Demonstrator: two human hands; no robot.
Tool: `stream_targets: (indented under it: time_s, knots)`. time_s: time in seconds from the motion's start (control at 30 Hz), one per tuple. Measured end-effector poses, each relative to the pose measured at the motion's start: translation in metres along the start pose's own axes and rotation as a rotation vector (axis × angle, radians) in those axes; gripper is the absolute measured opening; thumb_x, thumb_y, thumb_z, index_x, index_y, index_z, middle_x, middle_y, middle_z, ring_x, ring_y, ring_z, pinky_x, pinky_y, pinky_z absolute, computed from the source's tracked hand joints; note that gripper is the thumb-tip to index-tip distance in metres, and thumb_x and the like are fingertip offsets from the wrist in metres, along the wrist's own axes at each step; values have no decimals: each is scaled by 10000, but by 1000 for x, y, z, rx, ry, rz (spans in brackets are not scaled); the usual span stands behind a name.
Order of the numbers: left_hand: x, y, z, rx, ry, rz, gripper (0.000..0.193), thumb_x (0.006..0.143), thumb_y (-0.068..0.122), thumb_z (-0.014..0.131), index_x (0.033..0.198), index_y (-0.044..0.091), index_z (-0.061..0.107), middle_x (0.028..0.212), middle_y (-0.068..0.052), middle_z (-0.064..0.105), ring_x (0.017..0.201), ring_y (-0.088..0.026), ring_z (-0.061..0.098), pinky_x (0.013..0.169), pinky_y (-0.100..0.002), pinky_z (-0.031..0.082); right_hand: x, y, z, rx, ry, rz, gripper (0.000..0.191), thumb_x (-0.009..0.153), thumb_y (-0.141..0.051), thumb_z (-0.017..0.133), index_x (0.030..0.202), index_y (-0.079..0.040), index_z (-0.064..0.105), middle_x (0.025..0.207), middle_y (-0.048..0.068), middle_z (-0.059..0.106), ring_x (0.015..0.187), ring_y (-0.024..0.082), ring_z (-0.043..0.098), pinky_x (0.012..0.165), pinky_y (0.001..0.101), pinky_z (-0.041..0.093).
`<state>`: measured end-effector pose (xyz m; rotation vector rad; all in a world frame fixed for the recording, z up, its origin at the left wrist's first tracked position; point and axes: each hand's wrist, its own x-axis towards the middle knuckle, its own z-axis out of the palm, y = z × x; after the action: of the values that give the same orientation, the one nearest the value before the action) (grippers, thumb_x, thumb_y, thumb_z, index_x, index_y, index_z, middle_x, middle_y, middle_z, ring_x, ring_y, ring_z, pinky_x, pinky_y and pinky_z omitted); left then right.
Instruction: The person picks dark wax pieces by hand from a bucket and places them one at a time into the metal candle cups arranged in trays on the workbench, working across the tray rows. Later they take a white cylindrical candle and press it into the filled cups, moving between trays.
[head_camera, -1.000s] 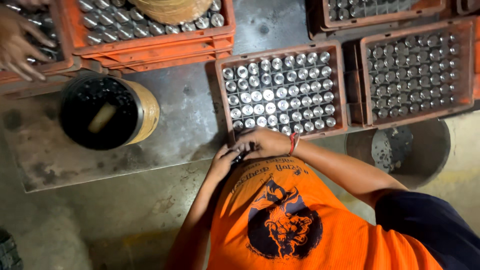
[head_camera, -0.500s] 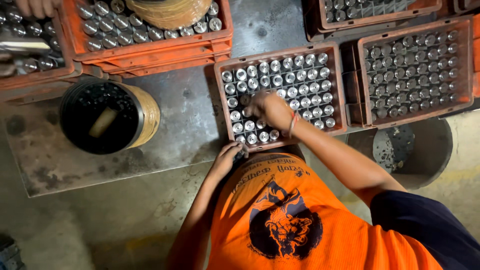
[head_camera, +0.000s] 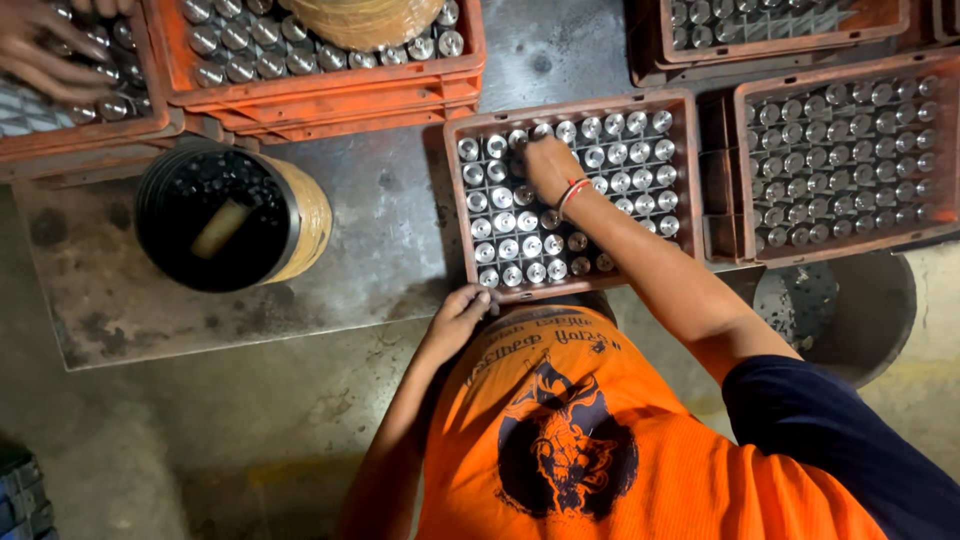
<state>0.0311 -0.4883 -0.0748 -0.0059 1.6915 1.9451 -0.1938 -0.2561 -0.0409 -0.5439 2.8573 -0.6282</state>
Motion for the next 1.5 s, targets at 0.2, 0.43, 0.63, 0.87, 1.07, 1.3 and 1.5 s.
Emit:
stream_targets:
  time_s: [0.2, 0.43, 0.63, 0.87, 1.07, 1.3, 1.5]
  knots:
    - [15, -19, -2, -136, 56, -31, 375, 1097, 303, 544, 1024, -19, 723, 771, 0, 629, 716, -86, 555, 692, -231, 458, -15, -14, -6, 133, 111, 79, 161, 1018, -155, 635, 982, -21, 717, 976, 265, 708, 882, 433, 692, 786, 518, 541]
    - [34, -14, 9, -446, 47, -154, 375, 1066, 386, 529, 986, 50, 674, 721, 6, 573, 593, -88, 528, 529, -240, 423, -98, -75, -33, 655, -304, -228, 345, 804, -305, 834, 1063, -82, 778, 915, 106, 744, 771, 274, 720, 698, 373, 555]
    - [37, -18, 12, -99, -11, -92, 537, 1120, 464, 397, 966, 25, 665, 827, 1, 643, 790, -89, 580, 746, -237, 476, -115, -79, -29, 529, -410, -222, 198, 810, -238, 841, 918, -82, 785, 843, 101, 747, 723, 245, 745, 655, 373, 559]
    - [24, -13, 7, -183, -191, 106, 383, 1049, 253, 420, 1100, -11, 692, 1022, -75, 718, 987, -166, 655, 967, -296, 501, -38, -17, -35, 280, 154, 19, 111, 835, -91, 785, 946, -84, 796, 887, 171, 743, 764, 329, 725, 704, 395, 570]
    - [0, -16, 3, 36, -139, 55, 219, 1018, 148, 518, 1126, 34, 670, 1134, -60, 676, 1121, -174, 621, 1044, -331, 462, 12, 4, -25, 194, 348, -92, 144, 809, -45, 766, 951, -66, 785, 925, 193, 732, 850, 369, 714, 768, 447, 573]
    - [-13, -28, 6, 271, -42, -132, 271, 998, 321, 632, 1072, 79, 732, 1017, -27, 747, 980, -143, 694, 921, -280, 522, 4, -8, -16, 33, 351, -139, 115, 856, -42, 645, 946, -33, 715, 976, 216, 704, 855, 423, 682, 745, 507, 539]
    - [-22, -28, 7, 134, -53, -70, 316, 985, 349, 655, 1064, 54, 737, 948, -27, 761, 883, -107, 688, 839, -260, 537, 5, -7, -14, -162, 292, -279, 122, 879, -80, 594, 955, -49, 684, 1033, 188, 695, 990, 380, 662, 869, 466, 550]
